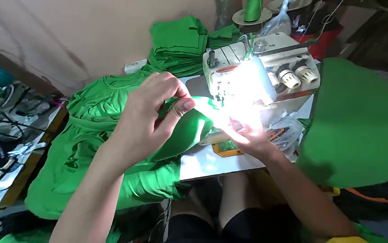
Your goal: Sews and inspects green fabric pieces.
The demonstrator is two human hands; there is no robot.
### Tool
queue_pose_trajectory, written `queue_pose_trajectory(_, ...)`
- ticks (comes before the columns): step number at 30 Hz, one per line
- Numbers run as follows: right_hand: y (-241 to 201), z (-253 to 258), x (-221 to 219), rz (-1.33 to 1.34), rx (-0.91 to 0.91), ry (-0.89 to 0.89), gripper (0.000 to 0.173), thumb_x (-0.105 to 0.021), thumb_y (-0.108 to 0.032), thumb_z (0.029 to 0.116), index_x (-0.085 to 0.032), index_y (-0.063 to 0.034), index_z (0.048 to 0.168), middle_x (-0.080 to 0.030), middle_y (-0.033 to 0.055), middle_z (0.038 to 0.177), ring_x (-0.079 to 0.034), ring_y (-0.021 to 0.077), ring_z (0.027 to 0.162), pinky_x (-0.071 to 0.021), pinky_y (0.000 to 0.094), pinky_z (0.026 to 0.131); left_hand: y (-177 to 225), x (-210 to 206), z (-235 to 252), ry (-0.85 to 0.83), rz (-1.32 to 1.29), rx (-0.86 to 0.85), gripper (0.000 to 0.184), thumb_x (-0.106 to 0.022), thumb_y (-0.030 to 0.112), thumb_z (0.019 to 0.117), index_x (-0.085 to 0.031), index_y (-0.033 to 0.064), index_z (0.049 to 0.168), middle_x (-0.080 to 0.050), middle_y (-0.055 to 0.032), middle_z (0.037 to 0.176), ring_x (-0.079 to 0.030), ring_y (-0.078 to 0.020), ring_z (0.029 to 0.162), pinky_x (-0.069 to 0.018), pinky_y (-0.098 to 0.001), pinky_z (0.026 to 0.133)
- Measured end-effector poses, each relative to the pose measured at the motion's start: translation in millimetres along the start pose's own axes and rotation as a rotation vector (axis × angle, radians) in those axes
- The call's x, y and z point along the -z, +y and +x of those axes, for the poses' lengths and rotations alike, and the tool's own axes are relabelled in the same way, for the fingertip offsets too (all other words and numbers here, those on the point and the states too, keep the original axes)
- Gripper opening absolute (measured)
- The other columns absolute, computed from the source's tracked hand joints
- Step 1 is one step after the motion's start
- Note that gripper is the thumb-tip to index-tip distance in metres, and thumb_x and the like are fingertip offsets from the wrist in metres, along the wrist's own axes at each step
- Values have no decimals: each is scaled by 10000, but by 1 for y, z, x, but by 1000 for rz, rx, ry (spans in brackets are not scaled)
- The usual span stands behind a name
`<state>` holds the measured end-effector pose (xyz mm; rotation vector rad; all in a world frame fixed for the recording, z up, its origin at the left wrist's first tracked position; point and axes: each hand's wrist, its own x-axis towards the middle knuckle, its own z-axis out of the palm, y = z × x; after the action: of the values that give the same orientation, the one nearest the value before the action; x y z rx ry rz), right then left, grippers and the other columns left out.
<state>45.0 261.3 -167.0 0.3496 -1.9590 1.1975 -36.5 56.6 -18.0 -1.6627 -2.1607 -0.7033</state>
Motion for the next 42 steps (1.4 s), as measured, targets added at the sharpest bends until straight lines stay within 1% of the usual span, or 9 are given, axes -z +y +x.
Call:
queue_pose_trajectory(4, 0, 1, 4, 99, -39, 16, 102, -650, -58, 910, -691, 30, 878, -650, 6, 782, -588, -44, 700, -523, 115, 672, -4, -13, 0, 79, -185, 84, 234, -421, 217, 1098, -561, 73, 977, -636, 34, 940, -581, 61, 817, -461, -89, 697)
queue_pose_trajectory(8, -3, -11, 23, 193, -174, -45, 16, -679, -81, 890, -670, -84, 903, -654, -97, 834, -614, -71, 751, -561, 130, 690, 1, -28, -6, 64, -369, 160, 220, -371, 201, 1100, -524, 104, 975, -672, 43, 945, -660, 0, 887, -552, -180, 769)
queue_pose_trajectory(10, 2, -29, 30, 91, -107, -76, 108, -661, -144, 916, -684, -52, 864, -639, -35, 898, -590, -65, 849, -517, 115, 767, 18, -37, -20, 6, -383, 160, 254, -420, 259, 1088, -570, 100, 958, -623, 65, 854, -625, 38, 804, -540, -155, 714)
queue_pose_trajectory(12, 4, -46, 35, 9, -28, -141, 188, -600, -193, 1006, -678, -43, 926, -613, 43, 990, -570, -19, 950, -475, 114, 846, 42, -56, -44, -21, -354, 155, 339, -427, 322, 1092, -604, 82, 931, -575, 30, 717, -555, 30, 658, -455, -126, 600)
queue_pose_trajectory(16, 10, -66, 29, -151, 91, -127, 192, -567, -162, 1028, -718, -52, 980, -610, 116, 956, -581, 52, 870, -473, 109, 789, 82, -103, -94, 44, -263, 156, 350, -461, 313, 1081, -666, 93, 903, -720, -52, 827, -614, -142, 768, -468, -238, 734)
queue_pose_trajectory(19, 15, -70, 25, -204, 132, -91, 153, -587, -150, 1017, -717, -75, 984, -622, 101, 933, -599, 62, 873, -479, 114, 803, 90, -130, -114, 152, -182, 182, 307, -474, 360, 1078, -613, 151, 902, -724, 2, 922, -601, -116, 833, -441, -214, 790)
queue_pose_trajectory(25, 22, -64, 26, -195, 147, -76, 129, -601, -126, 1020, -712, -61, 1005, -612, 108, 935, -595, 65, 856, -486, 117, 790, 86, -155, -111, 280, -120, 161, 283, -472, 364, 1080, -587, 154, 929, -736, 24, 996, -599, -89, 848, -423, -208, 788)
queue_pose_trajectory(39, 26, -62, 25, -176, 128, -48, 128, -620, -119, 1000, -730, -55, 986, -618, 121, 969, -568, 41, 811, -473, 103, 769, 77, -176, -87, 364, 47, 131, 264, -531, 304, 1063, -653, 108, 934, -760, -60, 998, -603, -139, 771, -425, -269, 767)
queue_pose_trajectory(42, 27, -60, 24, -158, 117, -42, 131, -631, -119, 994, -723, -33, 958, -623, 129, 968, -575, 40, 804, -482, 104, 767, 73, -177, -80, 379, 106, 127, 284, -559, 280, 1042, -701, 76, 905, -741, -84, 891, -599, -161, 742, -440, -272, 756)
